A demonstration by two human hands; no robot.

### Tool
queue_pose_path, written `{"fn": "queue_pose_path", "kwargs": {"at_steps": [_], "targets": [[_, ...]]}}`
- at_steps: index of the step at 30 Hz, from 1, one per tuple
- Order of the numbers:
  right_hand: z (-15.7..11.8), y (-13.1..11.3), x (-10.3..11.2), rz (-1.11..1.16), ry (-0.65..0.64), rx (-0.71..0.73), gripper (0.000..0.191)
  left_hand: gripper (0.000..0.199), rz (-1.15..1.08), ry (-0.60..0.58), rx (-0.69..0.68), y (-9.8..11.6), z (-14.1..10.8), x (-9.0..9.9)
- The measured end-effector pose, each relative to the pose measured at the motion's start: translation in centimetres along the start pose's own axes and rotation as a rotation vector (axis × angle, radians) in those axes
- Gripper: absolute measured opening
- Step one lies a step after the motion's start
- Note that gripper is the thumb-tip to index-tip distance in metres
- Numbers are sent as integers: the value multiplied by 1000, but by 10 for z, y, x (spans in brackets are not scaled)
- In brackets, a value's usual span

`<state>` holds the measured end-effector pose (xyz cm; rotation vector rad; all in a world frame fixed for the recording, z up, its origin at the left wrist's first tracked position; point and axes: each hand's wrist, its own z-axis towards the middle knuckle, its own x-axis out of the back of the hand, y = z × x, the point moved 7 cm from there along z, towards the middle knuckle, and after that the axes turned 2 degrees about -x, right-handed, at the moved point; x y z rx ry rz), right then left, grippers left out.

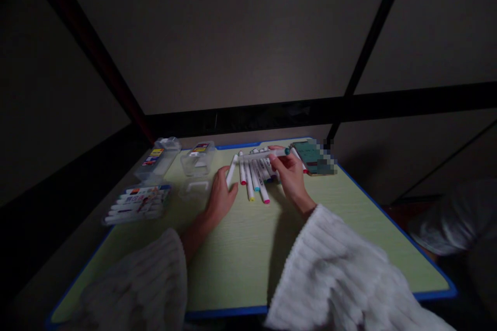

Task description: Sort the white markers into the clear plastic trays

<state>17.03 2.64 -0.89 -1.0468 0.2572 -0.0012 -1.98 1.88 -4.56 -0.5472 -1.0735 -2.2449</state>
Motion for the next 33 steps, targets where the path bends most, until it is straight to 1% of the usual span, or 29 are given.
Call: {"fn": "queue_pose_path", "kwargs": {"at_steps": [2,5,7,9,11,14,17,19,22,25,33], "targets": [[-1,-1,-2,-62,-17,37,20,49,-17,-34,46,-5,0,-4],[-6,-4,-10,-203,-87,93,22,54,-52,-77,109,-9,0,-8],[-12,-9,-20,-345,-175,157,22,57,-75,-93,152,-11,0,-10],[-19,-12,-32,-485,-289,223,23,57,-110,-90,191,-13,1,-10],[-26,-12,-43,-591,-401,259,24,53,-161,-72,228,-16,2,-10],[-33,-6,-55,-720,-533,286,27,43,-246,-32,284,-20,3,-9],[-37,2,-63,-850,-634,309,30,37,-284,-7,318,-22,5,-8],[-38,7,-66,-936,-682,313,34,35,-281,-3,317,-21,5,-7],[-39,12,-69,-1060,-722,308,40,34,-275,1,295,-18,5,-7],[-38,15,-69,-1143,-721,302,41,36,-276,7,291,-17,4,-7],[-39,15,-72,-1178,-710,284,42,36,-300,-23,312,-17,4,-10]]}}
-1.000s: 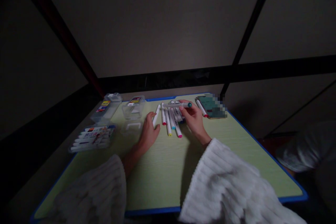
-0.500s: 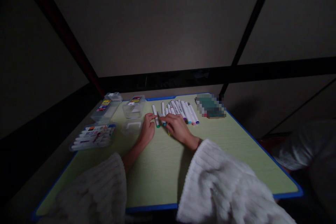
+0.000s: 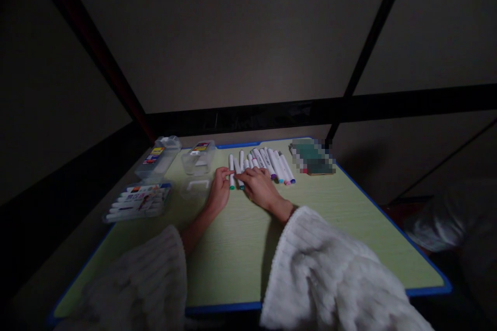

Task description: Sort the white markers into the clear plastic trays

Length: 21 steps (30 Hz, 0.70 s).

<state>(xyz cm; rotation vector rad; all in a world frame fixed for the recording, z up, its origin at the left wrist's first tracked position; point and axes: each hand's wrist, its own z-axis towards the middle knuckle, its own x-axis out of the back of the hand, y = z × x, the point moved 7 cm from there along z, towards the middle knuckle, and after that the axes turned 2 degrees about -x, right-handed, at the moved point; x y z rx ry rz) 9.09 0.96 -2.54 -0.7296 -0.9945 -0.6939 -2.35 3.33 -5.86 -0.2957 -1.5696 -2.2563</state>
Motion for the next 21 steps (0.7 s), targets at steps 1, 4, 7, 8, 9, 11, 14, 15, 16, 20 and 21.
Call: {"fn": "queue_pose_path", "kwargs": {"at_steps": [1,4,7,8,9,11,14,15,16,20,21], "targets": [[0,-1,0,8,3,-2,42,36,-3,2,-1,1,0,0],[0,-1,0,34,12,-10,43,36,-12,4,7,3,-1,0],[-1,2,1,68,32,-38,39,38,-15,-3,14,4,-2,0],[-1,4,2,79,41,-53,37,39,-11,-5,13,4,-2,-1],[-1,6,2,88,50,-67,35,40,-5,-7,11,4,-2,-1],[-2,9,4,90,66,-90,34,42,12,-12,12,5,-3,0],[-3,11,8,67,98,-96,35,46,26,-47,-14,10,-4,-1],[-3,12,9,59,108,-97,36,48,27,-71,-43,13,-4,-1],[-3,13,9,51,119,-102,37,50,30,-102,-81,18,-5,-3],[-4,20,8,22,114,-118,40,54,183,-208,-237,32,-11,-9],[-5,21,7,14,109,-121,40,54,236,-230,-262,33,-12,-10]]}}
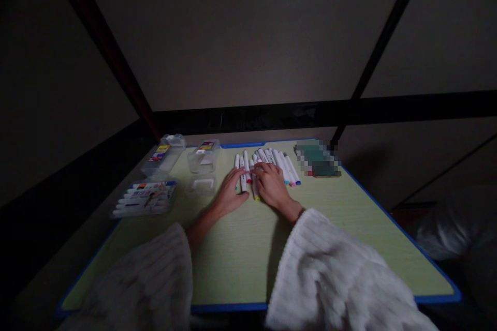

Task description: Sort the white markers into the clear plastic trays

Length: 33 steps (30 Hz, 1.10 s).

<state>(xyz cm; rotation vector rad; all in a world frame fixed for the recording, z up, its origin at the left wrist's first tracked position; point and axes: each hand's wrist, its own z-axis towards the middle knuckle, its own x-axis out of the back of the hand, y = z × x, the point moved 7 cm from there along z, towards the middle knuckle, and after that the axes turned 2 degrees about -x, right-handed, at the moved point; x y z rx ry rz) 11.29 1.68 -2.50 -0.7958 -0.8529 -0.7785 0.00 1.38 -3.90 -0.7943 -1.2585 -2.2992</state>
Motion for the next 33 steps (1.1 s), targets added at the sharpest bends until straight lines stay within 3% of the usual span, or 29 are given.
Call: {"fn": "queue_pose_path", "kwargs": {"at_steps": [3,7,10,15,33], "targets": [[0,4,1,-16,6,-18,39,48,105,-44,-17,-2,-1,-4],[-2,7,7,-18,35,-24,38,36,146,6,-7,-8,0,-3],[-3,9,11,-11,44,-19,35,36,184,19,-7,-8,1,-2],[-6,15,17,14,66,-32,36,42,279,-74,7,-5,-3,-8],[-9,26,25,-15,137,-63,34,27,269,-121,-37,14,-3,-4]]}}
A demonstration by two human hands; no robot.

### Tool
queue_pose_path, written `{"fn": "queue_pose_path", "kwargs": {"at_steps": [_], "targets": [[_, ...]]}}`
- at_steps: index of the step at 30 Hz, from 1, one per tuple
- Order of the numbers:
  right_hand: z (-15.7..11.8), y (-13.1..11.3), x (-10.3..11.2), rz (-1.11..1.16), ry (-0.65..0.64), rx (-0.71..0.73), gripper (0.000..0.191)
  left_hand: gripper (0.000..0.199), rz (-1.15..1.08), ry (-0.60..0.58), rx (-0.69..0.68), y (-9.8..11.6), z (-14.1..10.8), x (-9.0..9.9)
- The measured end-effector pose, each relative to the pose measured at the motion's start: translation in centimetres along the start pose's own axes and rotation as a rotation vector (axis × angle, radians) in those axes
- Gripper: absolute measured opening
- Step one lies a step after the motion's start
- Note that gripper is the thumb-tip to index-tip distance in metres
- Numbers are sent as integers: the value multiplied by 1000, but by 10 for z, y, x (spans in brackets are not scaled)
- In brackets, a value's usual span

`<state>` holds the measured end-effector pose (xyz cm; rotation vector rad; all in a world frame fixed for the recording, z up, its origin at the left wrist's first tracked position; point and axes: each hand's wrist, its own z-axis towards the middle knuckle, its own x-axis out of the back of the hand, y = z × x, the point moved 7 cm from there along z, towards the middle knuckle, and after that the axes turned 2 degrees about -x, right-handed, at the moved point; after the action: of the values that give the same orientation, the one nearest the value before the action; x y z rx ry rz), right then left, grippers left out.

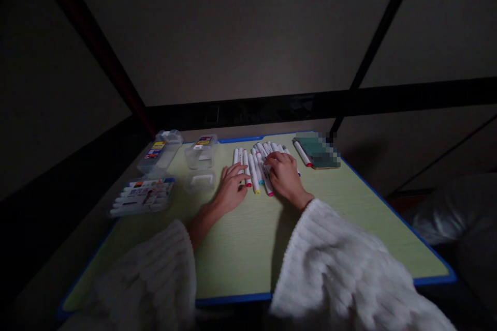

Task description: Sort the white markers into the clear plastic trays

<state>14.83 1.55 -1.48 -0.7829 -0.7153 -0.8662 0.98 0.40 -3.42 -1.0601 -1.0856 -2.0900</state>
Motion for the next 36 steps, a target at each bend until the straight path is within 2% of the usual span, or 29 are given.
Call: {"fn": "queue_pose_path", "kwargs": {"at_steps": [5,11,15,18,21,24,28,36], "targets": [[0,0,2,-3,-17,30,37,36,-21,-23,-16,1,-1,-2],[0,-16,10,-47,-76,169,29,37,-12,50,14,-9,0,-2],[-1,-12,16,-100,-66,137,25,36,-9,41,-7,-8,0,-2],[-1,-3,18,-117,-42,85,26,36,1,-12,-82,0,-2,-4],[-2,4,16,-117,-41,63,26,35,40,-73,-167,8,-6,-7],[-3,2,10,-124,-79,102,30,34,90,-100,-207,11,-9,-10],[-7,-9,1,-157,-170,167,38,32,142,-92,-177,7,-8,-12],[-11,-7,-14,-219,-307,103,36,41,189,-89,-85,1,-7,-13]]}}
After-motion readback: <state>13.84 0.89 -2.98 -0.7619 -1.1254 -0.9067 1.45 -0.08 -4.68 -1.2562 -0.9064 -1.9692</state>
